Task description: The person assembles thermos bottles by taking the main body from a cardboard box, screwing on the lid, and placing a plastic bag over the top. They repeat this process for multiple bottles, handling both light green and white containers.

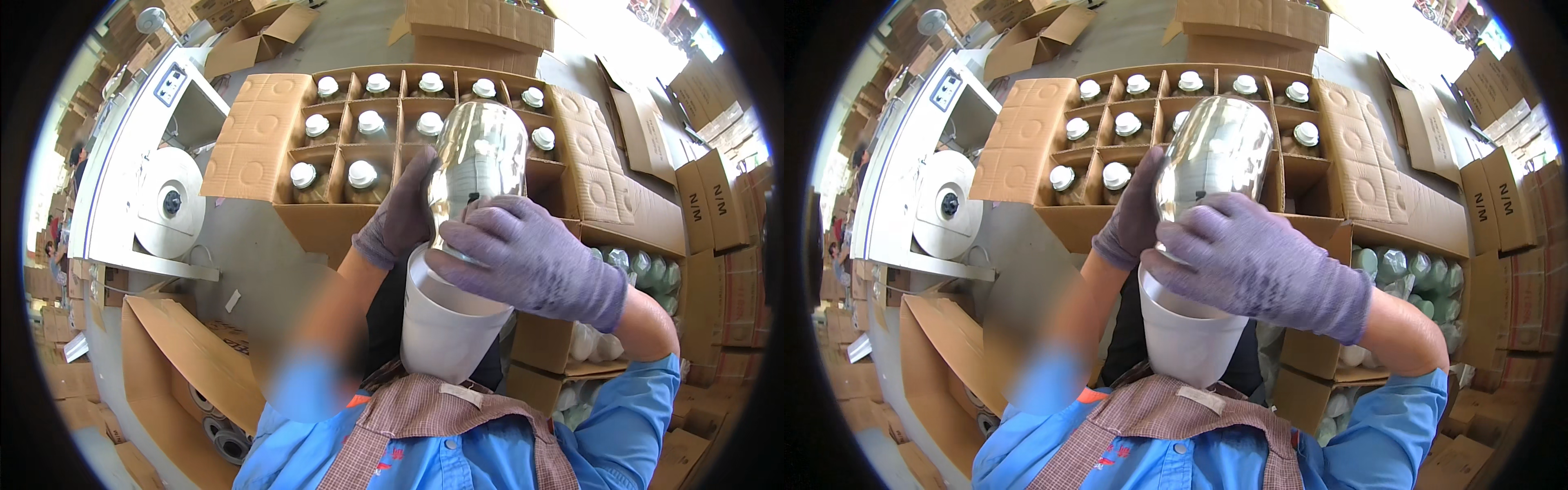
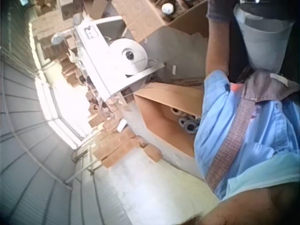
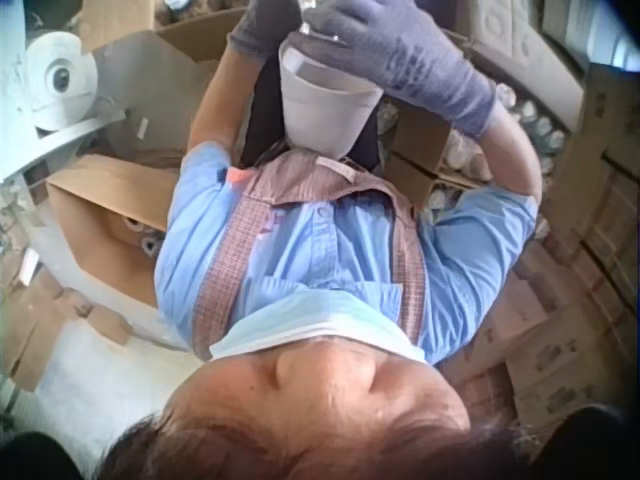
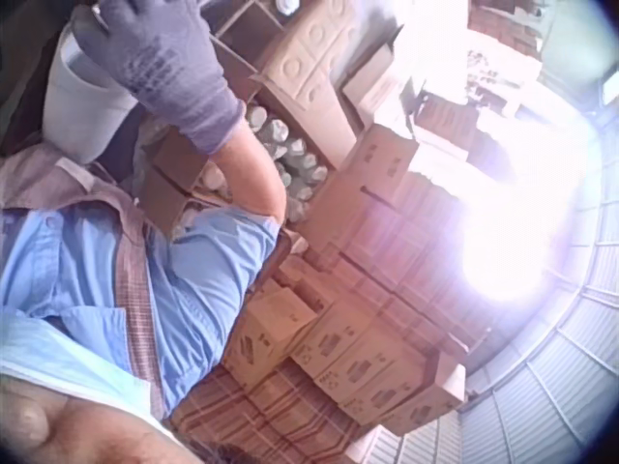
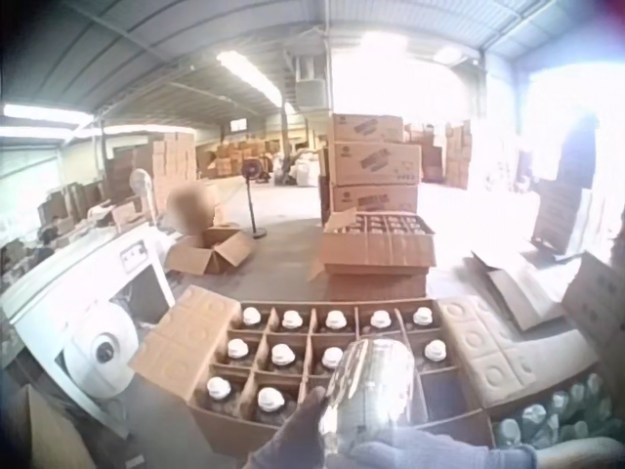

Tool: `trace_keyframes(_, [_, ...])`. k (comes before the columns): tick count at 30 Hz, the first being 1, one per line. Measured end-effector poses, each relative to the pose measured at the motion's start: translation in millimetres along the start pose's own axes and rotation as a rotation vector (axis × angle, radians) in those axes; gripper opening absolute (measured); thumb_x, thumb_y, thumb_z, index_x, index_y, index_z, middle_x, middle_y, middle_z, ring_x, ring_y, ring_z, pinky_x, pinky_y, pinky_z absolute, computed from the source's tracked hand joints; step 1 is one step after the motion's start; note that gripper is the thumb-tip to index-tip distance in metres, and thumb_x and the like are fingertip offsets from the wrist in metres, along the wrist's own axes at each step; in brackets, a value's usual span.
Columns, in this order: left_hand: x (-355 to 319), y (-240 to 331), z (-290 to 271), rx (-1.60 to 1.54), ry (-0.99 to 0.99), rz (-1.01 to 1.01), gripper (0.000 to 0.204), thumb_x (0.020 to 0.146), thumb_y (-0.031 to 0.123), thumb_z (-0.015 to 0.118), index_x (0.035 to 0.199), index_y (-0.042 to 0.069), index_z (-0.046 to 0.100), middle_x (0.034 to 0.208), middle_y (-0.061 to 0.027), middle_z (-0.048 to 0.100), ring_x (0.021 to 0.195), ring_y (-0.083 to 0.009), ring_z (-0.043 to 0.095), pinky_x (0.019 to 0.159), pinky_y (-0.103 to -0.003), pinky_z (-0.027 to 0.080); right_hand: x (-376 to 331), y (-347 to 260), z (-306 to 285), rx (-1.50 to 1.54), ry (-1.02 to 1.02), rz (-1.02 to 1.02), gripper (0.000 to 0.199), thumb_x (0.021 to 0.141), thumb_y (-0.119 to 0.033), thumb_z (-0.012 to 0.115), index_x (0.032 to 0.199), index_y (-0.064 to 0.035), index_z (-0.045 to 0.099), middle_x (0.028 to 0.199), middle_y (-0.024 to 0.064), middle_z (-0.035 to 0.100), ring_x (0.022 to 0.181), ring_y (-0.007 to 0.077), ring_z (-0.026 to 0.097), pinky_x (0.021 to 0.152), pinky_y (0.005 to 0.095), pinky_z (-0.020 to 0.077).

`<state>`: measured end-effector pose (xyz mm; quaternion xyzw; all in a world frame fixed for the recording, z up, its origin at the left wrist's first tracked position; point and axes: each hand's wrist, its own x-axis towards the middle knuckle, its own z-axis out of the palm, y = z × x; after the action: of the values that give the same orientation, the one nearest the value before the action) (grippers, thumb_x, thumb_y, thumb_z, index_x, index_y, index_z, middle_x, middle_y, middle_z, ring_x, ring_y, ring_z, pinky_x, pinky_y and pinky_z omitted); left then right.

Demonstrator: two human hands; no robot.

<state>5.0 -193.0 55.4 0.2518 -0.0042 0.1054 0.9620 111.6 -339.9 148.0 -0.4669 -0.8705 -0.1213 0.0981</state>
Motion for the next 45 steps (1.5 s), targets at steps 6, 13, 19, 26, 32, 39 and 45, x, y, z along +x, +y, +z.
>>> trace_keyframes(6, [-29, -13, -33, 0.351, 0.025, 0.064, 0.077, 0.091, 0.044, 0.06, 0.147, 0.001, 0.031, 0.139, -0.016, 0.048, 0.127, -0.0263, 0.049, 0.108, -0.04, 0.04, -18, 50, 25, 0.495, 0.374, 0.726, 0.084, 0.078, -0.04, 0.079, 0.144, -0.0057, 0.04, 0.126, 0.0192, 0.056, 0.11, 0.0276, 0.058, 0.096, 0.0417, 0.0478])
trace_keyframes(13, [-63, -34, -30, 0.551, 0.06, 0.167, 0.091, 0.086, 0.045, 0.065, 0.151, -0.001, 0.021, 0.146, -0.0183, 0.038, 0.137, -0.0261, 0.036, 0.114, -0.038, 0.028, -29, 41, 36, 1.118, 0.117, 0.975, 0.088, 0.074, -0.047, 0.082, 0.142, -0.0052, 0.044, 0.128, 0.015, 0.055, 0.121, 0.0234, 0.053, 0.1, 0.0339, 0.0463])
trace_keyframes(19, [-68, -59, -24, 0.571, 0.053, 0.197, 0.084, 0.094, 0.053, 0.052, 0.151, -0.001, 0.022, 0.151, -0.017, 0.032, 0.14, -0.0272, 0.032, 0.116, -0.039, 0.023, -54, -12, 28, 1.316, 0.04, 0.891, 0.072, 0.074, -0.023, 0.084, 0.135, -0.0037, 0.05, 0.126, 0.0095, 0.057, 0.122, 0.0184, 0.051, 0.108, 0.0337, 0.039])
trace_keyframes(26, [-74, -85, 18, 0.619, -0.008, 0.088, 0.09, 0.086, 0.053, 0.067, 0.149, 0.0, 0.029, 0.148, -0.0151, 0.037, 0.139, -0.0298, 0.033, 0.116, -0.04, 0.025, -102, -40, 27, 1.403, -0.167, 0.864, 0.071, 0.075, -0.021, 0.081, 0.137, -0.0041, 0.051, 0.132, 0.0106, 0.055, 0.121, 0.0192, 0.052, 0.107, 0.0343, 0.0398])
trace_keyframes(32, [-146, -50, 12, 1.222, 0.06, -0.03, 0.089, 0.073, 0.03, 0.085, 0.144, 0.002, 0.04, 0.137, -0.0137, 0.049, 0.127, -0.0238, 0.049, 0.109, -0.038, 0.038, -214, -112, 74, 1.676, 0.487, 1.331, 0.077, 0.076, -0.025, 0.078, 0.14, 0.0008, 0.044, 0.135, 0.0126, 0.055, 0.123, 0.022, 0.053, 0.104, 0.0367, 0.0446])
trace_keyframes(39, [-209, -86, 2, 1.066, 0.237, -0.336, 0.079, 0.078, 0.039, 0.077, 0.138, -0.001, 0.046, 0.129, -0.0141, 0.056, 0.117, -0.0237, 0.056, 0.103, -0.034, 0.042, -320, -201, 150, 1.061, 0.374, 1.363, 0.053, 0.089, -0.012, 0.056, 0.139, -0.0021, 0.042, 0.127, 0.0126, 0.058, 0.113, 0.0268, 0.06, 0.096, 0.0408, 0.0515])
trace_keyframes(45, [-228, -78, -34, 0.709, 0.302, -0.536, 0.055, 0.084, 0.027, 0.067, 0.131, -0.001, 0.054, 0.124, -0.0123, 0.06, 0.114, -0.0201, 0.057, 0.103, -0.034, 0.043, -327, -224, 161, 1.116, 0.442, 1.464, 0.046, 0.094, -0.015, 0.051, 0.137, -0.002, 0.043, 0.129, 0.0139, 0.055, 0.117, 0.0276, 0.057, 0.097, 0.0418, 0.0499])
